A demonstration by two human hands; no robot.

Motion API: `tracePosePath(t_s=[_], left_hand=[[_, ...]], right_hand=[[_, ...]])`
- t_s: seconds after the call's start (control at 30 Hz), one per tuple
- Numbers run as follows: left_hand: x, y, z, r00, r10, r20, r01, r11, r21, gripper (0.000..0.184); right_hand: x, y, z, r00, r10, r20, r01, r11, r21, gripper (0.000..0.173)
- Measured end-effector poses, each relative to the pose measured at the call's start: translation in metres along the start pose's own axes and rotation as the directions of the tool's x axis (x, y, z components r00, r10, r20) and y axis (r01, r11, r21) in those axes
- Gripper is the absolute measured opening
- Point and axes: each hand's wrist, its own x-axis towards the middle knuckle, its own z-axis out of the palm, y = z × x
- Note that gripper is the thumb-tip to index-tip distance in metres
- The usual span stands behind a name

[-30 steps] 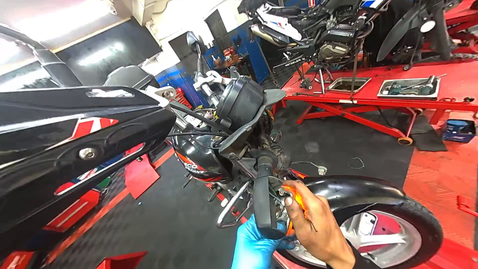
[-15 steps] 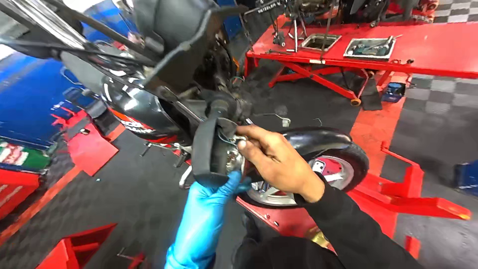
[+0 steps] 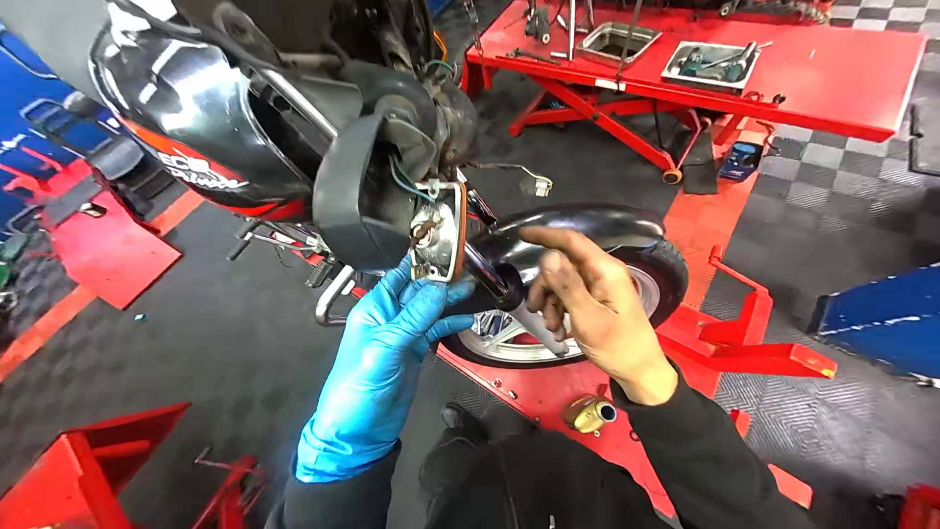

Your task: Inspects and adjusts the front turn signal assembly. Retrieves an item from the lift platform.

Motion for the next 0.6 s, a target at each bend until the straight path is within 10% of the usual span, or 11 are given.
tracePosePath(t_s=[0.37,0.6], left_hand=[[-0.105,-0.052,-0.064,0.972,-0.236,-0.016,0.229,0.923,0.309,0.054],[-0.250,-0.115,-0.174,0.880,-0.407,-0.244,0.474,0.735,0.485,0.059]], right_hand=[[-0.207,0.069,-0.012,0.778,0.197,-0.596,-0.313,0.945,-0.096,0.033],[-0.243,0.135,0.083,0.823,0.402,-0.403,-0.539,0.777,-0.326,0.017]])
